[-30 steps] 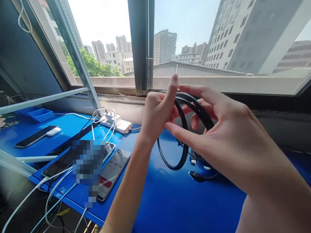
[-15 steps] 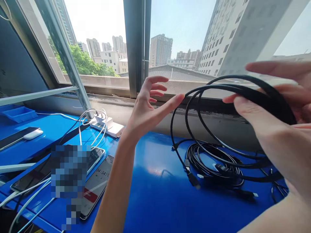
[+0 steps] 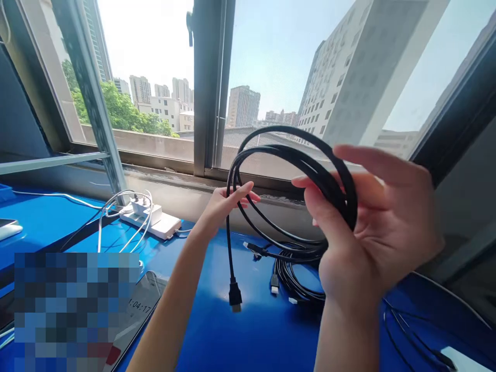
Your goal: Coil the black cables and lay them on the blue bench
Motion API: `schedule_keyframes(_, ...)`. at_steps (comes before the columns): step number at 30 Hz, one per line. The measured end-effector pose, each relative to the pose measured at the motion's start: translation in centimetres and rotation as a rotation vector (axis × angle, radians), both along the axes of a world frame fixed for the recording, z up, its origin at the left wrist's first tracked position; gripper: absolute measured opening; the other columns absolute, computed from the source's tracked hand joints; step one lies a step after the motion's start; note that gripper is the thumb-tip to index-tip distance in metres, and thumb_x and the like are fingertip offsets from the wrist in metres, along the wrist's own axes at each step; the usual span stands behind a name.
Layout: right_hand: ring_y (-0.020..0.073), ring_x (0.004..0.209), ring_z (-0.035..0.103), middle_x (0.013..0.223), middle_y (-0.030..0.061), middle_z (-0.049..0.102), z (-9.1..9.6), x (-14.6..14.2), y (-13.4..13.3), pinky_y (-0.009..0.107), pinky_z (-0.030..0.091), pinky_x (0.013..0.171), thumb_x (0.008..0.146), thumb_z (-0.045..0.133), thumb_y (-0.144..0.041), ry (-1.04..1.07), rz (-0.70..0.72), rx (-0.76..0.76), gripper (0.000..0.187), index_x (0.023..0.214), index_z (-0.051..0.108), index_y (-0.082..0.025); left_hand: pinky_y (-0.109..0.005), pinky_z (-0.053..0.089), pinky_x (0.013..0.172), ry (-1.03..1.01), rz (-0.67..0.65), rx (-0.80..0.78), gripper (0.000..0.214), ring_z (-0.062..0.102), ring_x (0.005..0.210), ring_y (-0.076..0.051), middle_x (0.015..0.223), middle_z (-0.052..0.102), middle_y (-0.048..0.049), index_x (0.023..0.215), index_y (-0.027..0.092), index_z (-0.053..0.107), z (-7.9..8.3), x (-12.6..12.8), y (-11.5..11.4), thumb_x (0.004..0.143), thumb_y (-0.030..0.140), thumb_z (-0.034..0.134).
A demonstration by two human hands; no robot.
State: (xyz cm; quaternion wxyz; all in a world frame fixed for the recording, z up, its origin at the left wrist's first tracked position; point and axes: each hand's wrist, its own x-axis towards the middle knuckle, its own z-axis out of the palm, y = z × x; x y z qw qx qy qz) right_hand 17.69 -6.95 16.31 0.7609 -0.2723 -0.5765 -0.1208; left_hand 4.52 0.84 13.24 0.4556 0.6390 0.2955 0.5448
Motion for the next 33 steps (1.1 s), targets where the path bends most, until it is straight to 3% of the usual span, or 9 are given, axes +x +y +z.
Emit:
schedule_keyframes(3, 0.0128, 0.061, 0.061, 0.072, -0.0025, 0.06, -0.1, -0.9, 0.4, 0.027, 0.047, 0.058, 0.067, 0.066, -0.01, -0.005, 0.043, 0.092, 0.03, 0.094, 0.063, -0.021, -0.023, 0.047, 0.067, -0.117, -0.036, -0.062, 0.044, 0.061, 0.068, -0.013, 0.065, 0.066, -0.006, 0.053, 0.014, 0.06, 0.5, -0.4, -0.4, 0.075, 0.052, 0.051)
schedule_keyframes(6, 0.015, 0.063, 0.061, 0.071, -0.001, 0.063, -0.4, -0.6, 1.0, 0.027, 0.046, 0.056, 0.073, 0.059, -0.018, -0.071, -0.088, -0.153, 0.034, 0.106, 0.058, -0.022, -0.021, 0.037, 0.047, -0.248, 0.054, -0.155, 0.044, 0.052, 0.043, -0.01, 0.041, 0.048, 0.0001, 0.042, 0.016, 0.046, 1.0, -1.0, -0.7, 0.074, 0.046, 0.05)
schedule_keyframes(8, 0.0162, 0.064, 0.061, 0.076, 0.0017, 0.066, -0.6, -0.2, 1.4, 0.027, 0.046, 0.053, 0.074, 0.058, -0.03, -0.122, -0.182, -0.391, 0.041, 0.114, 0.055, -0.023, -0.021, 0.025, 0.038, -0.296, 0.195, -0.18, 0.041, 0.037, 0.031, -0.007, 0.034, 0.033, 0.0053, 0.041, 0.019, 0.035, 1.3, -1.6, -0.8, 0.073, 0.039, 0.049)
schedule_keyframes(10, 0.0166, 0.063, 0.061, 0.078, 0.003, 0.067, -0.7, -0.1, 1.9, 0.026, 0.047, 0.051, 0.073, 0.059, -0.04, -0.179, -0.231, -0.519, 0.046, 0.116, 0.055, -0.024, -0.023, 0.02, 0.038, -0.272, 0.374, -0.129, 0.035, 0.028, 0.03, -0.006, 0.035, 0.028, 0.0068, 0.043, 0.02, 0.032, 1.5, -2.1, -1.2, 0.071, 0.032, 0.047)
schedule_keyframes(14, 0.0132, 0.049, 0.058, 0.068, 0.0017, 0.065, -1.2, -1.3, 2.5, 0.025, 0.048, 0.047, 0.077, 0.054, -0.048, -0.292, -0.178, -0.536, 0.038, 0.102, 0.061, -0.02, -0.024, 0.022, 0.048, -0.036, 0.775, 0.143, 0.03, 0.025, 0.044, -0.007, 0.039, 0.029, 0.0042, 0.042, 0.018, 0.032, 2.2, -2.6, -2.8, 0.066, 0.025, 0.048)
schedule_keyframes(17, 0.0096, 0.037, 0.049, 0.058, -0.0003, 0.059, -1.6, -2.5, 2.6, 0.022, 0.044, 0.038, 0.079, 0.052, -0.052, -0.315, -0.033, -0.525, 0.038, 0.09, 0.062, -0.017, -0.024, 0.022, 0.051, 0.043, 0.912, 0.211, 0.034, 0.022, 0.05, -0.009, 0.041, 0.031, 0.0026, 0.041, 0.017, 0.033, 2.7, -2.7, -4.1, 0.071, 0.03, 0.045)
schedule_keyframes(27, 0.0064, 0.031, 0.04, 0.037, -0.0011, 0.047, -0.6, -3.8, -1.0, 0.018, 0.032, 0.034, 0.069, 0.06, -0.061, -0.045, 0.217, -0.655, 0.048, 0.049, 0.06, -0.017, -0.025, 0.022, 0.051, 0.161, 0.747, 0.126, 0.04, 0.026, 0.047, -0.011, 0.042, 0.029, 0.0026, 0.043, 0.019, 0.03, 3.1, -2.4, -4.9, 0.08, 0.033, 0.037)
schedule_keyframes(30, 0.0075, 0.031, 0.04, 0.037, -0.0007, 0.047, -0.5, -3.4, -1.2, 0.019, 0.033, 0.033, 0.069, 0.06, -0.061, -0.044, 0.107, -0.596, 0.047, 0.05, 0.062, -0.019, -0.025, 0.023, 0.051, 0.237, 0.668, 0.058, 0.041, 0.036, 0.045, -0.013, 0.04, 0.034, 0.0015, 0.046, 0.02, 0.034, 3.1, -1.6, -4.9, 0.084, 0.035, 0.035)
schedule_keyframes(33, 0.0081, 0.029, 0.038, 0.04, -0.002, 0.05, -0.3, -2.3, -1.0, 0.02, 0.03, 0.03, 0.066, 0.064, -0.06, -0.041, -0.026, -0.504, 0.039, 0.072, 0.071, -0.022, -0.025, 0.023, 0.052, 0.345, 0.644, 0.035, 0.037, 0.047, 0.052, -0.016, 0.049, 0.047, -0.0018, 0.053, 0.02, 0.042, 3.0, -0.3, -5.3, 0.086, 0.034, 0.034)
